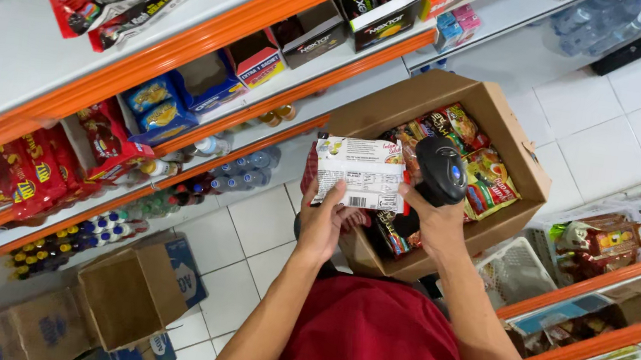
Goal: The person picks packets of instant noodles from a cardboard box, scans them with a handheld barcode scanner, and stacks them onto store shelves by hand.
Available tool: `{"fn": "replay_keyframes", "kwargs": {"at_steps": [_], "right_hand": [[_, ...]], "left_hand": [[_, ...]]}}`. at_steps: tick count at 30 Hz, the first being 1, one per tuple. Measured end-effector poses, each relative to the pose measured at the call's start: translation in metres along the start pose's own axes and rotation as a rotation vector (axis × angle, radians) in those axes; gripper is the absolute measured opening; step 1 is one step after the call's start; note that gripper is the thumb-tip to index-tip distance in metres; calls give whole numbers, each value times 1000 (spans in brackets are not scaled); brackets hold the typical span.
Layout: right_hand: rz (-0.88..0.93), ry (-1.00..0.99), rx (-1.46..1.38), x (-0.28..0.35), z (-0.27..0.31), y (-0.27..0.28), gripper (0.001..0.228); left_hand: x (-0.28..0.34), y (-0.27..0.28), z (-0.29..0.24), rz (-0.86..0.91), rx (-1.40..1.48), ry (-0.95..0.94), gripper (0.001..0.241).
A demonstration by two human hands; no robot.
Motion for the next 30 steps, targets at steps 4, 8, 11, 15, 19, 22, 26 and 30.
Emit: {"fn": "replay_keyframes", "kwargs": {"at_steps": [4,8,11,15,19,22,26,30], "right_hand": [[8,23,-47,5,3,-32,39],[48,5,-76,15,12,-70,39],[72,23,-72,26,25,-100,41],[156,72,-65,46,43,-138,26],[162,154,213,78,50,-164,18],[283,167,369,117,37,-195,18],[478,238,437,152,22,-242,20],[544,357,418,176,32,-276,26]], "left_hand": [[1,13,-29,97,90,-3,45],[6,30,-64,162,134,0,39],[15,43,-90,192,139,-31,39],[25,67,-126,170,178,-134,40],[26,101,-164,86,244,-238,35],[24,123,-187,54,317,-299,35],[23,140,-209,54,368,-347,35],[29,152,-224,48,368,-358,37]]}}
Point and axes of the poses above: each hand's wrist, its own x-axis away from the middle knuckle, its own y-axis out of the back of the hand, z = x × y, the point moved 7 cm from there along -x, towards the middle knuckle, and after that the axes turned 7 degrees about -z, right-handed, at the moved point
